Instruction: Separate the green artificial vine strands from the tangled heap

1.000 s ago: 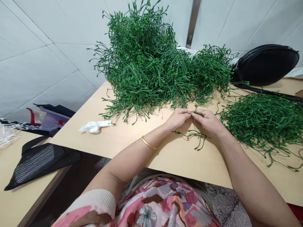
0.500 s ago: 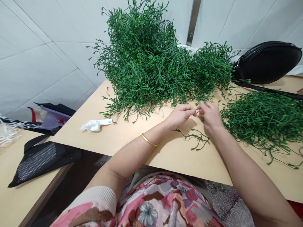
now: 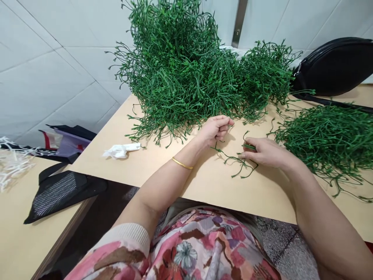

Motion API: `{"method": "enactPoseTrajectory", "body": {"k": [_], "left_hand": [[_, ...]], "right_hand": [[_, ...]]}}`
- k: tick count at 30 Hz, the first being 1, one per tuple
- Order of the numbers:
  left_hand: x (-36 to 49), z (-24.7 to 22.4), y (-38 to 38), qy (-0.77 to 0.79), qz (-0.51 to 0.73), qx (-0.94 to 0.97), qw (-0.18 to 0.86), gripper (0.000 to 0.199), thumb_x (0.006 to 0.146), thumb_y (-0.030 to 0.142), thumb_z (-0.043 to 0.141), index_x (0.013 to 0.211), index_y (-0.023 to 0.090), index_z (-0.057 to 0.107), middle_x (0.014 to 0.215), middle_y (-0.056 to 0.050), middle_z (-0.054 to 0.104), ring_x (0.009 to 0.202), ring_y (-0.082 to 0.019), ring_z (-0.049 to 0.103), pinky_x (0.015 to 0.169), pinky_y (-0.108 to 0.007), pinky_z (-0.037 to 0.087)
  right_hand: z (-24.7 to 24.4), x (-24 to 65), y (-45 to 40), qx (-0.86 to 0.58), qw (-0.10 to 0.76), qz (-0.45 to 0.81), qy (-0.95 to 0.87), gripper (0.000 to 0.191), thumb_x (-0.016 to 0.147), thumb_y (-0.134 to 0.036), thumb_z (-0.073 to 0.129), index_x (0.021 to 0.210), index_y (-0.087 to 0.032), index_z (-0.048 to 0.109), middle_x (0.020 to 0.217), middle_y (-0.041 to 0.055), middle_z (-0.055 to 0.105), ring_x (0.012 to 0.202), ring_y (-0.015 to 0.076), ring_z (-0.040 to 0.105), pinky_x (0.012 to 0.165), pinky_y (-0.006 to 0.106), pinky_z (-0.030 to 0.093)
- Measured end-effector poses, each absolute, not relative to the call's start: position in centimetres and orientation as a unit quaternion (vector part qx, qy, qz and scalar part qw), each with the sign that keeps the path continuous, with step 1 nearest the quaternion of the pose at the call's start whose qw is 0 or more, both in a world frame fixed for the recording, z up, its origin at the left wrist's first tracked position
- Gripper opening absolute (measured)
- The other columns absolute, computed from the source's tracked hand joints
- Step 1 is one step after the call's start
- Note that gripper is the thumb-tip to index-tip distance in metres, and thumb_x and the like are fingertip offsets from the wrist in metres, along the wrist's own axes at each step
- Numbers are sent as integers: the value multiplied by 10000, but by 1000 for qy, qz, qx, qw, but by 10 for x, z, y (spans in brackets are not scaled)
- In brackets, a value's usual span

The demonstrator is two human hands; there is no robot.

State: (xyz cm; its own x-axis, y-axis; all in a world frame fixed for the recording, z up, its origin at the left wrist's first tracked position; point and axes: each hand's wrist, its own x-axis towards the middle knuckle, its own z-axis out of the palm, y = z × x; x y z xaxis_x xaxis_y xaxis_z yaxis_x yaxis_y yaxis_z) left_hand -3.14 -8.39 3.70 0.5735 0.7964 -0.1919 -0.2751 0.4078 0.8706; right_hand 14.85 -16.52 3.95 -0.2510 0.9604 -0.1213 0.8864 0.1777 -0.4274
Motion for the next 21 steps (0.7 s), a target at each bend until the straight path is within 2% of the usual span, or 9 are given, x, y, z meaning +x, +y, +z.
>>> {"method": "enactPoseTrajectory", "body": {"k": [3, 5, 10, 13, 17, 21], "left_hand": [[-42, 45, -76, 266, 359, 358, 820, 190, 834, 247, 503, 708, 114, 552, 474, 84, 195, 359, -10, 171, 353, -152, 116], [-49, 48, -71, 248, 386, 319, 829, 217, 856, 237, 462, 704, 111, 553, 480, 77, 200, 362, -16, 166, 346, -153, 128], [-55, 49, -68, 247, 432, 281, 821, 262, 885, 251, 423, 705, 112, 554, 504, 71, 197, 375, -19, 166, 353, -156, 149], [-54, 47, -70, 234, 434, 279, 824, 276, 888, 265, 416, 709, 112, 560, 504, 68, 202, 376, -22, 178, 356, -163, 160], [-53, 48, -71, 221, 445, 273, 824, 283, 889, 268, 416, 712, 108, 568, 493, 65, 226, 374, -22, 187, 352, -166, 173], [-54, 49, -69, 247, 452, 258, 817, 289, 889, 291, 432, 713, 110, 572, 490, 67, 247, 365, -14, 204, 345, -156, 175]], "right_hand": [[33, 150, -173, -586, 41, 151, -795, 150, 846, -323, 446, 757, -205, 471, 758, 37, 583, 656, 151, 492, 579, 262, 323], [30, 156, -178, -600, 18, 82, -795, 157, 869, -289, 383, 790, -199, 483, 814, 63, 573, 687, 168, 506, 607, 285, 334], [26, 190, -182, -649, -17, -104, -753, 185, 833, -308, 412, 805, -182, 544, 839, 138, 564, 707, 247, 511, 595, 353, 317], [26, 203, -182, -625, 4, -91, -775, 222, 780, -368, 506, 878, -180, 572, 917, 174, 570, 774, 287, 504, 609, 380, 340], [38, 197, -188, -601, 19, -76, -795, 361, 744, -400, 550, 1033, -184, 560, 1093, 168, 549, 918, 324, 494, 692, 424, 381], [60, 174, -197, -596, 59, -53, -799, 364, 796, -418, 502, 1061, -180, 574, 1094, 166, 569, 952, 334, 503, 749, 473, 399]]}}
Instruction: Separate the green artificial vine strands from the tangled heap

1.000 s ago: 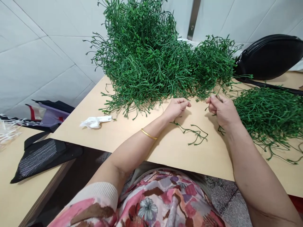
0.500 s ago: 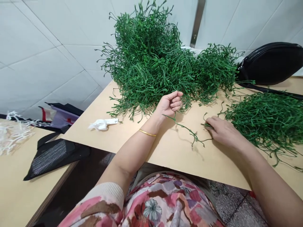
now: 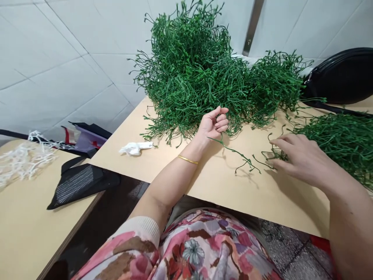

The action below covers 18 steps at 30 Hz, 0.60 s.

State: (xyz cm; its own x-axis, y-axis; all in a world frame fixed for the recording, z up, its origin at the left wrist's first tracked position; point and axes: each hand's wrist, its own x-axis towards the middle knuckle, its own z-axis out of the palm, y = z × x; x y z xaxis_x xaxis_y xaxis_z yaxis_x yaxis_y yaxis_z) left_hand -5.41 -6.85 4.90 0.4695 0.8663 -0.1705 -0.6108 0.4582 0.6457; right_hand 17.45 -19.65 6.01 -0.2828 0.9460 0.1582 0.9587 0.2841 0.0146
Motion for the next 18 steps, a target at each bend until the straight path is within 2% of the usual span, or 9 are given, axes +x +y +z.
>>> {"method": "enactPoseTrajectory", "body": {"k": [3, 5, 7, 8, 10, 11, 13, 16, 18], "left_hand": [[-54, 49, -67, 254, 453, 242, 820, 295, 890, 300, 435, 712, 110, 575, 480, 69, 252, 354, -11, 217, 338, -149, 181], [-53, 49, -66, 256, 456, 241, 817, 303, 890, 306, 431, 706, 111, 573, 474, 72, 249, 347, -11, 217, 336, -148, 181], [-53, 50, -66, 268, 463, 255, 806, 308, 883, 327, 443, 698, 116, 569, 469, 75, 241, 342, -11, 212, 337, -149, 179], [-52, 50, -66, 279, 466, 267, 796, 308, 875, 343, 456, 694, 120, 567, 466, 77, 236, 341, -11, 209, 339, -150, 177], [-51, 52, -69, 302, 469, 308, 770, 306, 847, 382, 497, 692, 127, 566, 462, 82, 240, 342, -9, 207, 347, -154, 173], [-50, 54, -71, 311, 467, 342, 754, 304, 827, 400, 524, 693, 130, 567, 462, 83, 255, 347, -6, 213, 355, -156, 173], [-47, 56, -79, 316, 446, 441, 712, 292, 762, 412, 602, 699, 129, 574, 477, 79, 326, 371, 1, 254, 381, -158, 190], [-41, 56, -94, 294, 350, 627, 631, 282, 609, 335, 738, 714, 116, 597, 532, 58, 456, 460, -12, 369, 448, -168, 256], [-38, 56, -103, 270, 260, 712, 594, 275, 574, 288, 749, 726, 109, 607, 523, 58, 468, 487, -28, 390, 470, -181, 268]], "right_hand": [[73, 154, -201, -555, 174, 68, -811, 365, 836, -442, 460, 1085, -203, 579, 1107, 137, 589, 1018, 296, 527, 848, 452, 422], [74, 141, -203, -515, 236, 190, -802, 442, 802, -469, 525, 1166, -220, 545, 1163, 100, 588, 1065, 262, 538, 889, 405, 440], [69, 128, -203, -486, 257, 299, -780, 573, 745, -472, 605, 1247, -219, 492, 1190, 83, 589, 1059, 239, 558, 861, 359, 468], [64, 123, -201, -484, 254, 332, -769, 580, 739, -457, 614, 1248, -207, 494, 1150, 81, 613, 1012, 226, 581, 817, 336, 482], [56, 118, -196, -515, 240, 344, -747, 425, 777, -394, 567, 1145, -181, 573, 968, 65, 665, 836, 185, 610, 691, 287, 478], [53, 118, -193, -541, 237, 330, -736, 324, 800, -359, 528, 1049, -172, 618, 853, 49, 667, 732, 160, 594, 626, 266, 454], [51, 122, -186, -586, 258, 282, -714, 244, 817, -320, 477, 886, -166, 653, 672, 17, 614, 585, 122, 516, 541, 246, 384], [58, 134, -178, -600, 296, 235, -705, 236, 802, -330, 490, 826, -166, 658, 580, -5, 541, 530, 104, 441, 512, 242, 326], [65, 139, -177, -592, 292, 228, -716, 240, 789, -345, 508, 833, -170, 666, 569, -10, 524, 523, 100, 425, 511, 242, 315]]}}
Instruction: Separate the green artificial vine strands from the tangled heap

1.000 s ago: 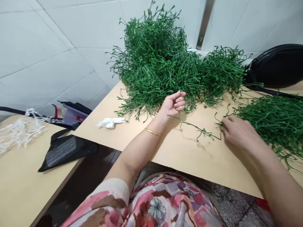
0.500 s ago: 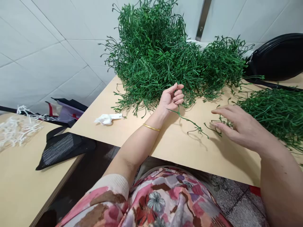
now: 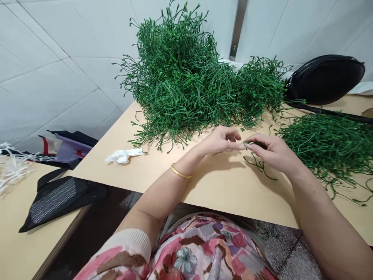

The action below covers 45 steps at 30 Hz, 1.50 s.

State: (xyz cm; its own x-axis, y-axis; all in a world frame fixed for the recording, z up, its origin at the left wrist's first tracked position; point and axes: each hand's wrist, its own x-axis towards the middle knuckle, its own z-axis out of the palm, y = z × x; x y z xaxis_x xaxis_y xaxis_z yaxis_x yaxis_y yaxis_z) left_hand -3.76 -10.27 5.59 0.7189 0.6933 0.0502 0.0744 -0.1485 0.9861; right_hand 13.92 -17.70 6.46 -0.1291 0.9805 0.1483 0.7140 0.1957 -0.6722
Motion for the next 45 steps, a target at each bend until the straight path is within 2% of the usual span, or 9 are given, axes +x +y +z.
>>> {"method": "enactPoseTrajectory", "body": {"k": [7, 14, 18, 24, 28, 30, 35, 40, 45], "left_hand": [[-39, 54, -100, 281, 179, 754, 566, 140, 713, 252, 581, 686, 114, 581, 480, 51, 439, 448, -35, 351, 457, -195, 256], [-39, 52, -93, 370, 240, 677, 590, 118, 710, 238, 571, 671, 128, 552, 454, 52, 462, 398, -22, 282, 426, -197, 206], [-36, 53, -100, 351, 211, 718, 563, 124, 682, 208, 591, 606, 119, 549, 460, 49, 447, 440, -31, 360, 456, -192, 257], [-29, 42, -106, 314, 184, 748, 555, 149, 711, 231, 566, 617, 119, 543, 486, 49, 452, 460, -37, 364, 482, -201, 270], [-26, 35, -104, 312, 189, 749, 553, 149, 694, 172, 569, 566, 120, 513, 481, 42, 449, 467, -37, 359, 484, -198, 264], [-26, 34, -101, 332, 231, 696, 594, 144, 696, 165, 576, 578, 124, 503, 478, 36, 455, 449, -34, 345, 456, -190, 236], [-30, 42, -89, 279, 340, 402, 803, 164, 786, 226, 526, 662, 144, 455, 521, 35, 436, 398, -21, 261, 386, -170, 130], [-34, 48, -87, 215, 384, 239, 866, 206, 851, 198, 444, 655, 136, 447, 541, 33, 362, 421, -25, 266, 382, -148, 186], [-30, 44, -93, 176, 389, 202, 882, 267, 878, 222, 400, 640, 124, 473, 585, 1, 439, 447, -30, 322, 422, -159, 280]], "right_hand": [[74, 155, -181, -619, 287, 225, -695, 390, 716, -510, 592, 865, -156, 663, 496, -36, 425, 462, 87, 353, 454, 242, 277], [81, 167, -191, -647, 338, 118, -673, 173, 765, -337, 559, 710, -191, 633, 498, -30, 466, 455, 87, 358, 468, 248, 272], [76, 164, -189, -646, 399, 87, -644, 172, 779, -325, 552, 688, -189, 606, 542, -20, 490, 510, 101, 403, 501, 246, 305], [67, 155, -181, -543, 322, 176, -755, 183, 799, -303, 521, 679, -181, 587, 657, 12, 570, 646, 134, 501, 614, 265, 378], [73, 167, -180, -608, 497, 51, -617, 173, 821, -331, 509, 741, -194, 576, 674, 9, 550, 625, 140, 497, 586, 282, 375], [78, 178, -181, -650, 498, -43, -572, 199, 850, -346, 470, 784, -204, 592, 738, 46, 577, 688, 173, 524, 623, 317, 383], [59, 191, -180, -713, 269, -192, -618, 272, 813, -358, 523, 956, -167, 653, 1042, 176, 582, 1040, 345, 460, 781, 447, 345], [19, 184, -183, -656, 269, -245, -661, 222, 845, -313, 464, 821, -185, 643, 964, 119, 623, 1013, 305, 472, 845, 446, 321], [38, 153, -192, -596, 370, -73, -709, 170, 834, -274, 479, 781, -195, 620, 844, 87, 629, 870, 232, 543, 772, 369, 387]]}}
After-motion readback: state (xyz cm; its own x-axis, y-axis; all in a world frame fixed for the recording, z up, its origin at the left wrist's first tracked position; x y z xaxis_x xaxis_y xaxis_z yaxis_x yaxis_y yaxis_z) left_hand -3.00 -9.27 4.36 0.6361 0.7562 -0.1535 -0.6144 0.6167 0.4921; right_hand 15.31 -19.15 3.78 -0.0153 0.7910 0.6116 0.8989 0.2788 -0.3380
